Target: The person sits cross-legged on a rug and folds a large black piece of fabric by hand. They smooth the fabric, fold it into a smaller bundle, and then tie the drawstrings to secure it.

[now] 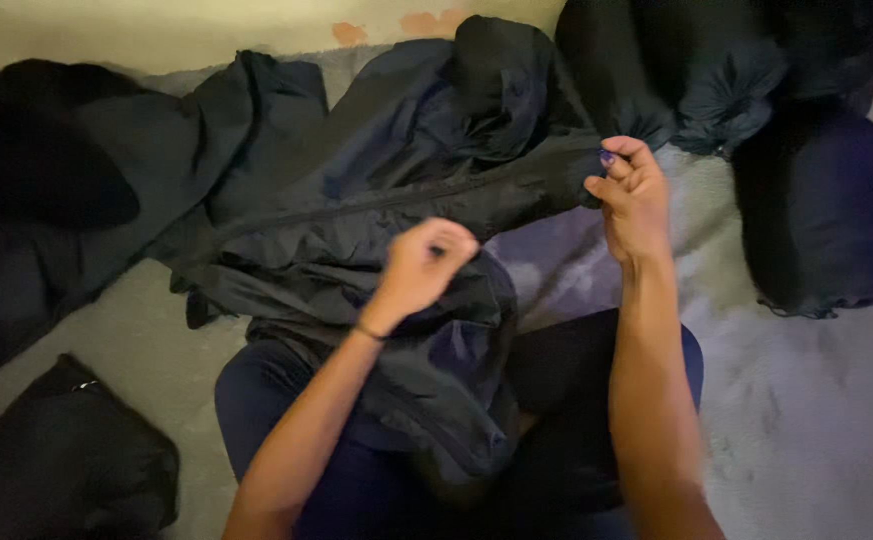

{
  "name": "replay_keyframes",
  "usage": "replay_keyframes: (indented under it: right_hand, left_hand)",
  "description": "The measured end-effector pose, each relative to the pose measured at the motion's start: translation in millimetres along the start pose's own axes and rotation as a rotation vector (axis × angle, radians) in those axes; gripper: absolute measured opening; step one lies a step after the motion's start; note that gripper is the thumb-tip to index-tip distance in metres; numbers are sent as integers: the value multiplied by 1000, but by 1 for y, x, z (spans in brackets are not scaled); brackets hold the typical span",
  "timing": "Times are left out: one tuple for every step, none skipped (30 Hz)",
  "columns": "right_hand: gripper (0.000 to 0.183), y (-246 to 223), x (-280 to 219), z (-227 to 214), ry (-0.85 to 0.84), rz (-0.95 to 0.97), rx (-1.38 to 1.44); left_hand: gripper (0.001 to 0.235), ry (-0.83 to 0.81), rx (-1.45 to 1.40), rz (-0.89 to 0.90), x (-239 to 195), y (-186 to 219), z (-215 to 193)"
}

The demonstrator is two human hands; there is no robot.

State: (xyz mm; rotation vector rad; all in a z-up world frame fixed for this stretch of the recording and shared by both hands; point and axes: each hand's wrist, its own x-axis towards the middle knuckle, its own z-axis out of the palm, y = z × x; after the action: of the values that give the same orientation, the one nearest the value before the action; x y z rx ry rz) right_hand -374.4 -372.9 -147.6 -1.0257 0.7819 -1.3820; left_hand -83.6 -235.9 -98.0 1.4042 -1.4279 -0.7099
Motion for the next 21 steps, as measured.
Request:
replay_keyframes:
  right_hand:
    - [50, 0, 0, 1, -5, -1, 5]
    - [47, -1, -1, 2, -10, -2, 10]
    - [47, -5, -2, 6, -8, -6, 11]
    - [46, -9, -3, 10, -27, 2, -46]
    - [44, -13, -5, 13, -44, 12, -103]
    - [44, -15, -6, 12, -40, 11, -102]
    - [41, -17, -6, 10, -47, 16, -150]
    - [38, -19, -6, 9, -53, 21, -198]
    - [38, -21, -5, 9, -51, 20, -194]
    - [35, -23, -3, 8, -62, 11, -267]
    - [33, -24, -2, 8, -72, 2, -338]
    - [33, -27, -2, 7, -68, 2, -332]
    - [32, -30, -3, 5, -85, -5, -375]
    - [32, -33, -4, 4, -103, -13, -418]
    - [32, -35, -2, 3, -98, -10, -414]
    - [33, -37, 0, 2, -114, -21, -432]
    - [35, -38, 2, 2, -133, -32, -451]
    - [35, -38, 0, 4, -133, -30, -447]
    - [36, -38, -1, 6, -138, -15, -421]
    - [38, -39, -3, 8, -144, -1, -394]
    - [38, -37, -2, 11, -145, -3, -393]
  left_hand:
    - [14, -117, -166, -82, 2, 0, 20]
    - [16, -234, -333, -164, 4, 0, 41]
    - [16, -237, -331, -161, 11, 3, 54]
    - [26, -244, -442, -266, 18, 6, 68]
    - [38, -250, -554, -375, 25, 9, 81]
    - [38, -254, -552, -374, 29, 13, 88]
    - [33, -176, -588, -377, 34, 17, 94]
    - [29, -96, -624, -379, 38, 21, 100]
    - [29, -99, -620, -378, 43, 22, 102]
    - [24, -53, -642, -417, 47, 22, 103]
    - [19, -6, -663, -457, 51, 23, 105]
    - [19, -10, -657, -457, 49, 21, 101]
    - [19, -22, -618, -456, 48, 20, 97]
    - [19, -34, -579, -454, 47, 19, 93]
    - [19, -37, -574, -456, 49, 19, 95]
    - [18, -46, -517, -428, 51, 19, 96]
    - [17, -52, -461, -398, 52, 19, 97]
    - [17, -52, -457, -401, 50, 20, 95]
    - [17, -38, -413, -367, 48, 22, 93]
    - [17, -24, -370, -334, 47, 23, 91]
    - [17, -23, -369, -332, 47, 25, 91]
